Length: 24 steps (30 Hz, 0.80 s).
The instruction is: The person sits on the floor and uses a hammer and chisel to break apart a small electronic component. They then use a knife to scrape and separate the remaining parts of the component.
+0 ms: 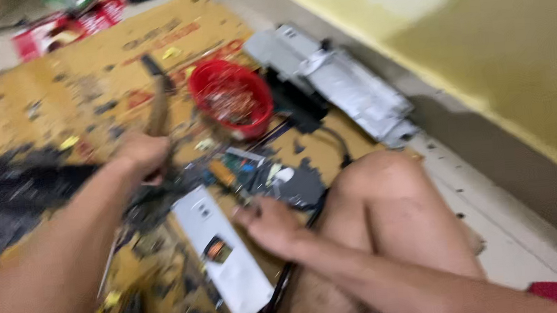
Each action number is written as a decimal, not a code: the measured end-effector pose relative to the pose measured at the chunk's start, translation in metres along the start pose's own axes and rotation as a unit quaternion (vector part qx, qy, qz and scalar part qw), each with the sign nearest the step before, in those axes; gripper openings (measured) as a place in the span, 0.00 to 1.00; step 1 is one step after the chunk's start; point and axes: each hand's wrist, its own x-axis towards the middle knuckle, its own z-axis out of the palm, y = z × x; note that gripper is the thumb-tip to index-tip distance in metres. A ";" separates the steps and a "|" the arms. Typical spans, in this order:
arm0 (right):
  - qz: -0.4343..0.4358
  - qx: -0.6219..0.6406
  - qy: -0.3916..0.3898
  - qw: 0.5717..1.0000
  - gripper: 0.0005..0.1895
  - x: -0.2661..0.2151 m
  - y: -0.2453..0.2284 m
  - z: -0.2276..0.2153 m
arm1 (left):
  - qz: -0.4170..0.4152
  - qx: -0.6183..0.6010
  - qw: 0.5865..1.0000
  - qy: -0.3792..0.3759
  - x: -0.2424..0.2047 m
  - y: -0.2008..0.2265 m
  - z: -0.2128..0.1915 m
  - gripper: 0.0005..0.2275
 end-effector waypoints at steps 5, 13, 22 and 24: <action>-0.020 -0.020 -0.015 0.999 0.23 0.018 0.013 0.009 | -0.031 0.191 0.979 -0.065 -0.169 -0.010 -0.040 0.23; -0.092 -0.084 0.063 0.990 0.24 0.024 -0.004 0.009 | -0.080 0.081 0.990 -0.084 -0.311 -0.030 -0.068 0.25; -0.234 -0.169 0.075 0.955 0.11 0.118 -0.039 0.032 | -0.137 -0.004 0.990 0.037 -0.273 -0.111 -0.033 0.23; -0.255 -0.243 0.075 0.933 0.12 0.139 -0.049 0.046 | -0.150 0.012 0.989 -0.003 -0.278 -0.110 -0.038 0.21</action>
